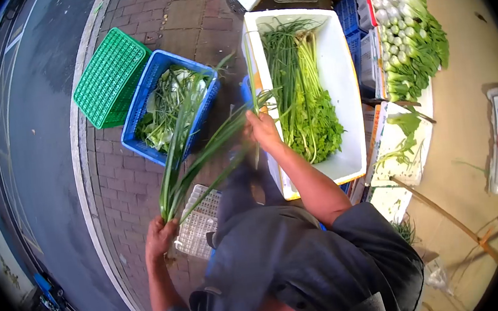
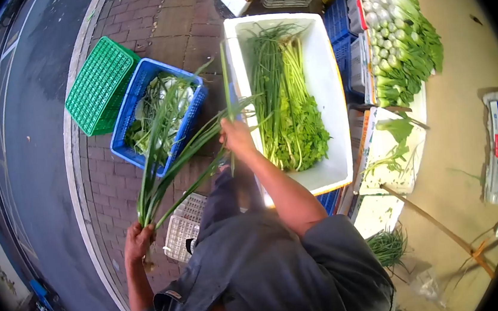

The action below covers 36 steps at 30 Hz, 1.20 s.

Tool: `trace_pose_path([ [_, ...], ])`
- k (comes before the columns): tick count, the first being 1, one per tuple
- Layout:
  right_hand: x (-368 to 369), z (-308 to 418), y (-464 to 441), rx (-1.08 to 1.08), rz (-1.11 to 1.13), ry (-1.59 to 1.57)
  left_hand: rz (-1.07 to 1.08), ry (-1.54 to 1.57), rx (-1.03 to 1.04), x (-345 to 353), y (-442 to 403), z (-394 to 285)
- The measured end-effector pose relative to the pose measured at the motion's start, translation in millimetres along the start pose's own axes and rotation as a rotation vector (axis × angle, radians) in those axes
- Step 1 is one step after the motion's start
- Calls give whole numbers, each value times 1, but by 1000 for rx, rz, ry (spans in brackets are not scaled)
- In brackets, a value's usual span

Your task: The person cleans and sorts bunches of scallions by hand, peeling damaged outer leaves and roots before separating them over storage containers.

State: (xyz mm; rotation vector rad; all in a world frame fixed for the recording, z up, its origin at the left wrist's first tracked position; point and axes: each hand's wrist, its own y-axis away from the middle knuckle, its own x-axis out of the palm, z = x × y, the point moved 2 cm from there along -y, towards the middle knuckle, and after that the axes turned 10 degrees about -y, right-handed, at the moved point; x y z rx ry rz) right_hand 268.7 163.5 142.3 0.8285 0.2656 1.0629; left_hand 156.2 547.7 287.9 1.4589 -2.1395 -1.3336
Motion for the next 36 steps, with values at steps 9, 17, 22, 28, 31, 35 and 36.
trace_pose_path([
  [9, 52, -8, -34, -15, 64, -6, -295, 107, -23, -65, 44, 10],
  [17, 160, 7, -22, -163, 348, 88, -457, 301, -53, -97, 73, 40],
  [22, 224, 14, -33, -280, 450, 186, -553, 327, -94, -107, 97, 54],
  [28, 269, 20, -49, -327, 471, 211, -671, 509, -114, -107, 120, 64],
  [31, 281, 11, -73, -381, 490, 224, -704, 614, -64, -112, 133, 87],
  [35, 296, 1, -106, -357, 446, 287, -726, 702, 11, -117, 151, 106],
  [36, 300, -3, -113, -345, 437, 298, -717, 724, 35, -118, 154, 110],
])
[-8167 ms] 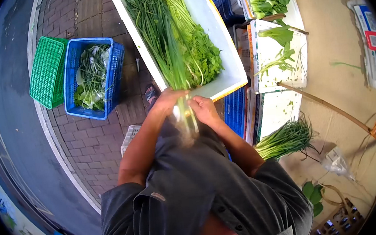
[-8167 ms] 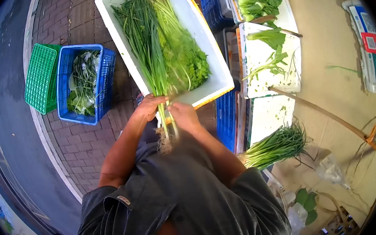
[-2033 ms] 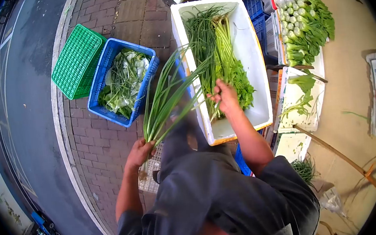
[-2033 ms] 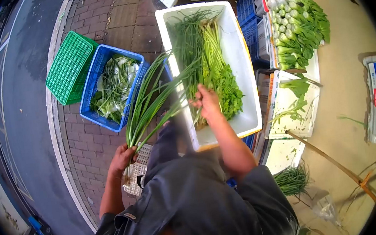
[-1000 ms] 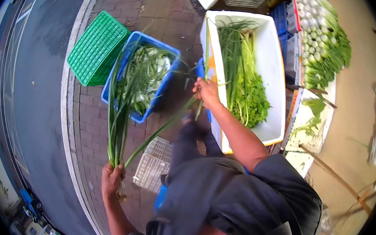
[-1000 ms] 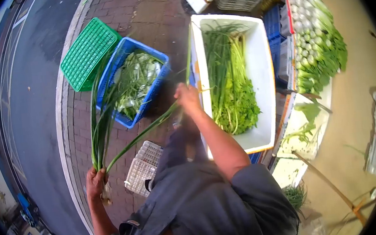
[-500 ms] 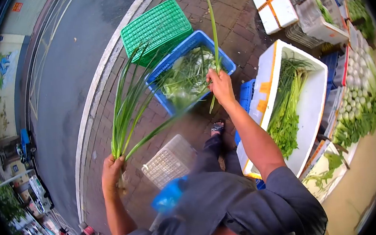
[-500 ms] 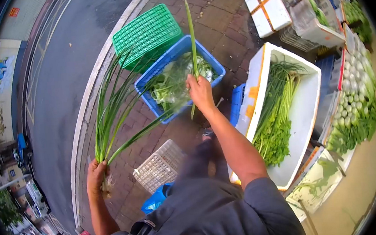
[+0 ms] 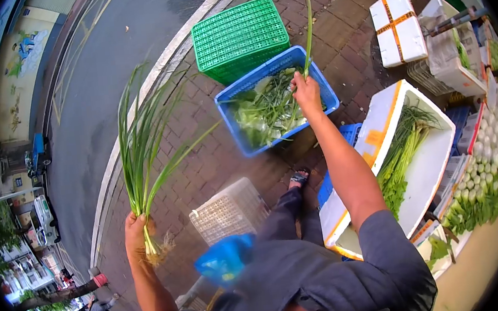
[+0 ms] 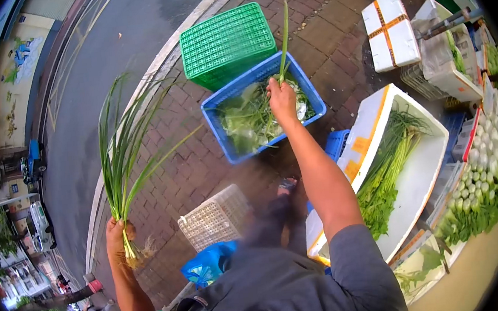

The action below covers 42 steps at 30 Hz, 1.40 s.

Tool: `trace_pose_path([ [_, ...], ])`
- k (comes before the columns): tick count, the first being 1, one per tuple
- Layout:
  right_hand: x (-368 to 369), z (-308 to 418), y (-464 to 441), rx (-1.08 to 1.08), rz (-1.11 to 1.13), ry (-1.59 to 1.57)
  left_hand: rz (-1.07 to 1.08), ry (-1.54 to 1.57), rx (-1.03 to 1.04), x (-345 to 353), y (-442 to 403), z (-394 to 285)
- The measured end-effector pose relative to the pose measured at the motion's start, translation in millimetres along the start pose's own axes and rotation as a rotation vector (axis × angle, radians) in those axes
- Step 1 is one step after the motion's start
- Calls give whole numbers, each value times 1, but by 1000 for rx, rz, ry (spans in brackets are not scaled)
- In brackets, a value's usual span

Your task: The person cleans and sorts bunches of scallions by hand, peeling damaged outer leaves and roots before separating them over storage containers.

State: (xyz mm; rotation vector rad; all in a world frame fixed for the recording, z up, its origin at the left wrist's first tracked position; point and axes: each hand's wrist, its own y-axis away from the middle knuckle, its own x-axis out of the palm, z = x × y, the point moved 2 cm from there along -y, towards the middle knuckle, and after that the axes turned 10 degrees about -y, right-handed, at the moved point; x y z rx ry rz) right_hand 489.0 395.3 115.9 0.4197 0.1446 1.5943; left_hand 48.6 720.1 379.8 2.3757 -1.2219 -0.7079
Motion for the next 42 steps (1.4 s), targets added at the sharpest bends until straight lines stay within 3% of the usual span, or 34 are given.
trace_pose_path([
  [4, 13, -32, -28, 44, 158, 421, -90, 1, -21, 2, 8, 0],
  [5, 14, -60, -38, -33, 96, 482, -98, -23, -30, -2, 7, 6],
  [6, 8, -85, -58, 124, 175, 607, -102, 0, -35, -1, 8, 7],
  [8, 9, -71, -40, 41, 48, 701, -109, 47, -43, 11, 11, 8],
  [11, 3, -65, -13, -197, 27, 526, -99, 66, -71, 30, 10, 12],
  [13, 1, -89, 13, -151, 316, 242, -90, 6, -98, 42, 6, 24],
  [14, 9, -113, 29, 25, 497, 51, -52, 9, -98, 52, 3, 29],
  [15, 21, -89, 76, 150, 643, -125, -12, 11, -100, 64, 0, 34],
  [16, 41, -54, 116, 460, 661, -45, 31, 11, -107, 75, -3, 40],
  [19, 70, -37, 172, 714, 685, -424, 228, -9, -129, 115, -11, 61],
  [20, 75, -36, 175, 865, 599, -542, 261, -13, -148, 130, -11, 66],
  [22, 83, -53, 159, 849, 539, -873, 376, -110, -220, 153, -9, 76],
  [24, 73, -65, 137, 796, 460, -1009, 472, -210, -237, 168, -5, 88],
  [26, 52, -51, 116, 729, 362, -944, 543, -293, -253, 178, -1, 99],
  [31, -4, -22, 76, 617, 274, -873, 467, -675, -127, 176, 5, 118],
  [34, -29, -15, 60, 530, 231, -745, 367, -591, -135, 180, 12, 112],
  [42, -72, -3, 37, 407, 186, -729, 351, -570, -74, 154, 4, 146],
])
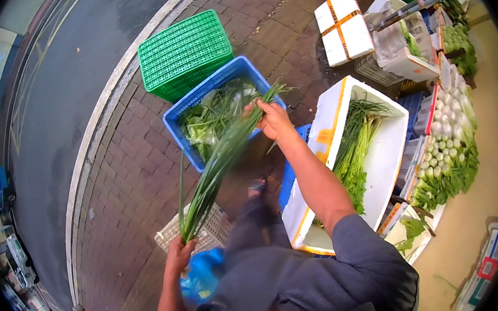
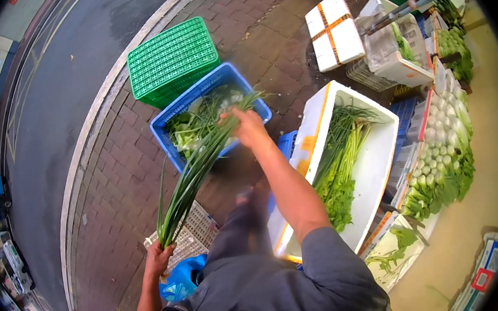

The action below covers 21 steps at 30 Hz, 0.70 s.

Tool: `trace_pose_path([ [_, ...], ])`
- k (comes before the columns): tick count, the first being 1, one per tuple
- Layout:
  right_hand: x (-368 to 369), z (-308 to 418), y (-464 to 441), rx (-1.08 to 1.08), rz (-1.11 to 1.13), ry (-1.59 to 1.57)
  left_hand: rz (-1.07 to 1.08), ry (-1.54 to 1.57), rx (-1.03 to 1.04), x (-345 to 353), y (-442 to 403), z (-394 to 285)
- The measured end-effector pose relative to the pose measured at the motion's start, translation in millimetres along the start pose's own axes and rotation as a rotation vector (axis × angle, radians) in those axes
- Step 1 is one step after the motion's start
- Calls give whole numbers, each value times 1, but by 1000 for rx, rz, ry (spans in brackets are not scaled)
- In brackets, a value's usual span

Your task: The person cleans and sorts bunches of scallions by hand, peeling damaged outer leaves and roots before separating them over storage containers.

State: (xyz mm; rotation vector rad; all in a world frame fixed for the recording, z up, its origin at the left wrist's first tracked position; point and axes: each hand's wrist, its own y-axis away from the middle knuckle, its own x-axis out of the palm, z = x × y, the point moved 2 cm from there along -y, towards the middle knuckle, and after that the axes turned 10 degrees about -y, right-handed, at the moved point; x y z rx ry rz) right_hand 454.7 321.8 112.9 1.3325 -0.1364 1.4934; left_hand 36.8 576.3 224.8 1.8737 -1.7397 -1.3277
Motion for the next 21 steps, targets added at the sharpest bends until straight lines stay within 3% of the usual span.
trace_pose_path([
  [8, -8, 37, 5, -124, -48, 29, -75, -28, 15, -9, 4, -25],
  [18, -31, 45, 0, -166, -226, 79, -61, -130, 87, -13, -2, -4],
  [20, -16, 49, 9, -237, -333, 461, -65, -198, 240, -23, 11, -35],
  [21, 1, 57, 25, -242, -353, 772, -31, -237, 150, -20, -7, 19],
])
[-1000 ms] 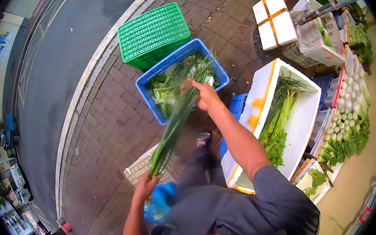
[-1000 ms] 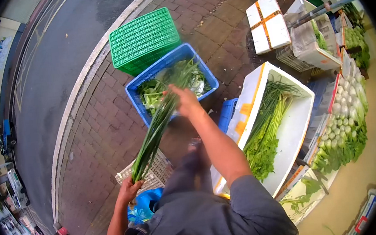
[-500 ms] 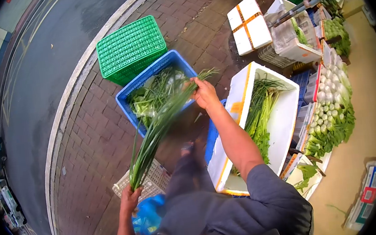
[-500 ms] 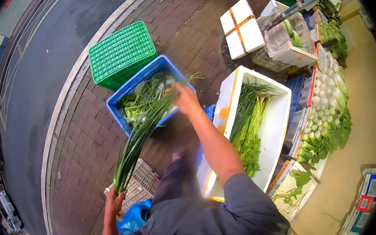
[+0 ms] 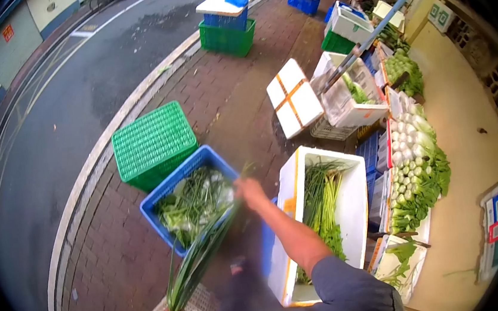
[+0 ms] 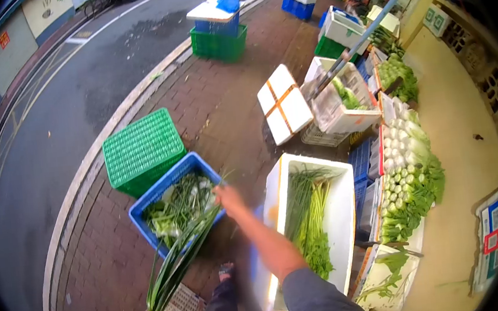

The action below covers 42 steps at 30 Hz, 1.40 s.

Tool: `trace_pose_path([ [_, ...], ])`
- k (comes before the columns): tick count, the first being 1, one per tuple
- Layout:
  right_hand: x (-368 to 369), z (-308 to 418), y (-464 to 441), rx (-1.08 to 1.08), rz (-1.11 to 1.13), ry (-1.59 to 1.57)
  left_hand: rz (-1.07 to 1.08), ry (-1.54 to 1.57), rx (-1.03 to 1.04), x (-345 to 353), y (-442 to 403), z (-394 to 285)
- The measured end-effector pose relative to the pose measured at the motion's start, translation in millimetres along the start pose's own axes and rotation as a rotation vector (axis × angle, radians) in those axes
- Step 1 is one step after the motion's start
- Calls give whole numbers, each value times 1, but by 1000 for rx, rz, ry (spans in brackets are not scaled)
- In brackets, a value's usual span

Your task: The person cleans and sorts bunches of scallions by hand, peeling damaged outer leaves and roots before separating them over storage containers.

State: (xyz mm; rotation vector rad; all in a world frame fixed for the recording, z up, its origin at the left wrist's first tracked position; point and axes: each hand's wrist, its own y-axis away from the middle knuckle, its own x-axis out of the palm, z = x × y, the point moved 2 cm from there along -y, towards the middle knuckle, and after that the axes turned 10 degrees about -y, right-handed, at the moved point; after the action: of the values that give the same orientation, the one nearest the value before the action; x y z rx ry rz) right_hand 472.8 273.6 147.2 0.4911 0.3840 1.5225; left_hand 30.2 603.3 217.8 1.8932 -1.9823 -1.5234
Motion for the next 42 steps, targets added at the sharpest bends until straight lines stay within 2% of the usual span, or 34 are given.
trace_pose_path([
  [1, -8, -8, -11, -167, 128, 352, 46, -36, -93, 14, -11, 50],
  [3, -24, -37, -40, -810, 315, 648, -8, -170, -52, -19, 8, 1],
  [4, -30, -24, -42, -754, 309, 588, -35, -237, -36, -38, 24, -28],
  [6, -52, 0, -34, -626, 293, 472, 22, -74, -199, -67, 47, -60],
  [7, -72, 7, -48, -569, 233, 533, 49, 6, -273, -75, 45, -67],
  [8, -91, 12, -63, -509, 176, 594, -33, 131, -161, -73, 49, -17],
  [9, -97, 33, -55, -351, 131, 575, -111, 258, -50, -71, 53, 32],
  [10, -92, 42, -48, -484, 69, 606, -172, 279, -130, -89, 69, -23],
  [11, -78, 46, -41, -613, 8, 636, -165, 470, -257, -88, 75, -4],
  [12, -60, 51, -30, -740, -55, 662, -200, 531, -286, -86, 73, 5],
  [14, -12, 79, 21, -463, -59, 359, -280, 581, -288, -81, 51, 0],
  [15, 5, 66, 16, -436, -47, 345, -320, 573, -264, -75, 39, -9],
  [16, 23, 26, 4, -401, 24, 528, -327, 697, -198, -70, 42, -15],
  [18, 57, -53, -21, -376, 184, 891, -365, 811, -269, -58, 6, 2],
  [20, 68, -33, 24, -188, 194, 850, -353, 1132, -30, -46, -52, -25],
  [21, 68, -34, 41, -231, 261, 754, -279, 1175, 10, -44, -67, -47],
  [23, 64, -48, 78, -310, 378, 552, -314, 1220, -35, -31, -99, -91],
  [24, 59, -45, 109, -229, 465, 377, -273, 1238, -17, -17, -124, -104],
  [25, 52, -50, 143, -127, 558, 196, -116, 1296, 92, 1, -148, -121],
  [26, 44, -82, 155, -8, 590, 25, -37, 1330, 104, 13, -159, -145],
  [27, 33, -84, 177, -166, 579, -51, 29, 1375, 102, 25, -171, -178],
  [29, -4, -81, 221, 319, 345, -234, 136, 1452, 57, 56, -185, -235],
  [30, -22, -118, 219, 469, 359, -748, 171, 1463, 34, 69, -187, -262],
  [31, -29, -99, 236, 490, 163, -877, 214, 1481, 34, 82, -192, -290],
  [32, -49, -111, 237, 488, 118, -878, 230, 1452, -15, 92, -187, -314],
  [33, -65, -127, 243, 474, 67, -886, 276, 1419, 27, 106, -186, -329],
  [34, -70, -105, 255, 407, 10, -970, 391, 1429, 89, 121, -186, -340],
  [36, -86, -76, 270, 280, -98, -1103, 435, 1352, 83, 152, -173, -362],
  [39, -115, -75, 280, 2, -102, -697, 512, 1228, 166, 202, -155, -381],
  [40, -121, -68, 291, 121, -169, -876, 512, 1207, 149, 212, -148, -386],
  [42, -147, -86, 308, 94, -180, -907, 548, 1094, 187, 232, -127, -395],
])
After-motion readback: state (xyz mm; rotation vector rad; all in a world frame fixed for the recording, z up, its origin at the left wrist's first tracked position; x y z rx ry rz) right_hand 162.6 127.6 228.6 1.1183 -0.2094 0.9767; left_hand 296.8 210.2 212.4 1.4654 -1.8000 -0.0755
